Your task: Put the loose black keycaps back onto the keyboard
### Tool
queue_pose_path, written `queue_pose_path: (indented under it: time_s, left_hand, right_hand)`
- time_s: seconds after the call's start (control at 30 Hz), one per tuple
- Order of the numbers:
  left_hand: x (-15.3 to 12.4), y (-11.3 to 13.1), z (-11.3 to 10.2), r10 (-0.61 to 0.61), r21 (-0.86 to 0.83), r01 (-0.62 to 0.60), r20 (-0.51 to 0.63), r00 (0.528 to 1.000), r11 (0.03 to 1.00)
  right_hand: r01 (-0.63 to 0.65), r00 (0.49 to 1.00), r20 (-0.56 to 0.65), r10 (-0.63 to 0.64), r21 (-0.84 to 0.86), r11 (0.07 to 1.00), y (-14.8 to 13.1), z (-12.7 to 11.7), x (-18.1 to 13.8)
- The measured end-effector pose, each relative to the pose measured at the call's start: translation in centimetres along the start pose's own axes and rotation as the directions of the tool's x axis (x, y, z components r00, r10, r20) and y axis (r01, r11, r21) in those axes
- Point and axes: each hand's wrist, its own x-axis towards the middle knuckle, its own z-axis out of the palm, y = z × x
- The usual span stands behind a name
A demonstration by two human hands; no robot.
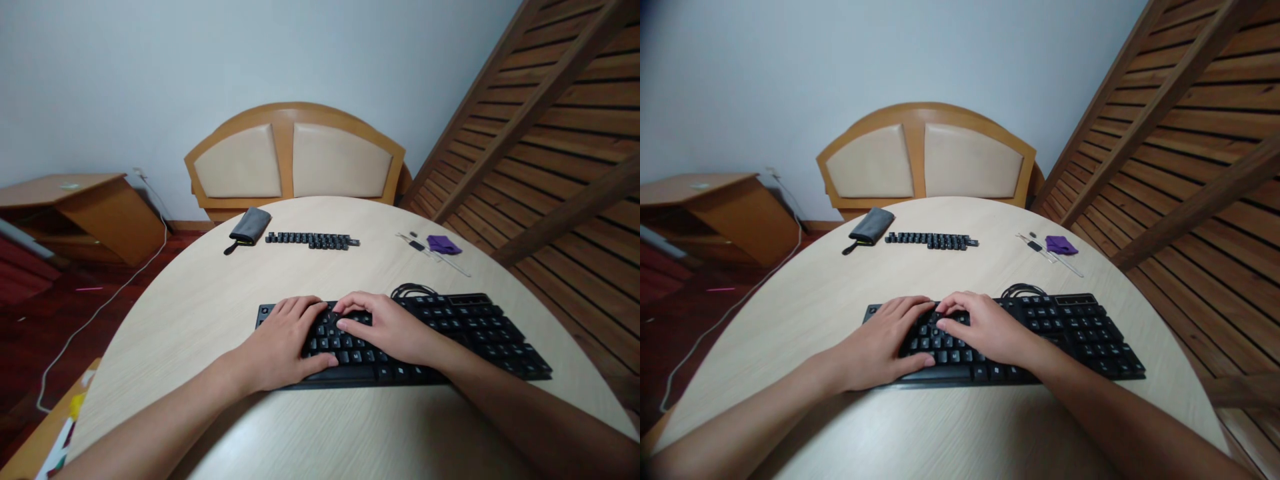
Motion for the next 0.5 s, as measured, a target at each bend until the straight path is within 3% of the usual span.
queue_pose_path:
  time_s: [0.5]
  left_hand:
    - [0.09,0.14,0.17,0.020,0.041,-0.019,-0.013,1.000,0.999]
  right_hand:
    - [0.143,0.990,0.021,-0.142,-0.177,0.974,1.07,0.26,0.08]
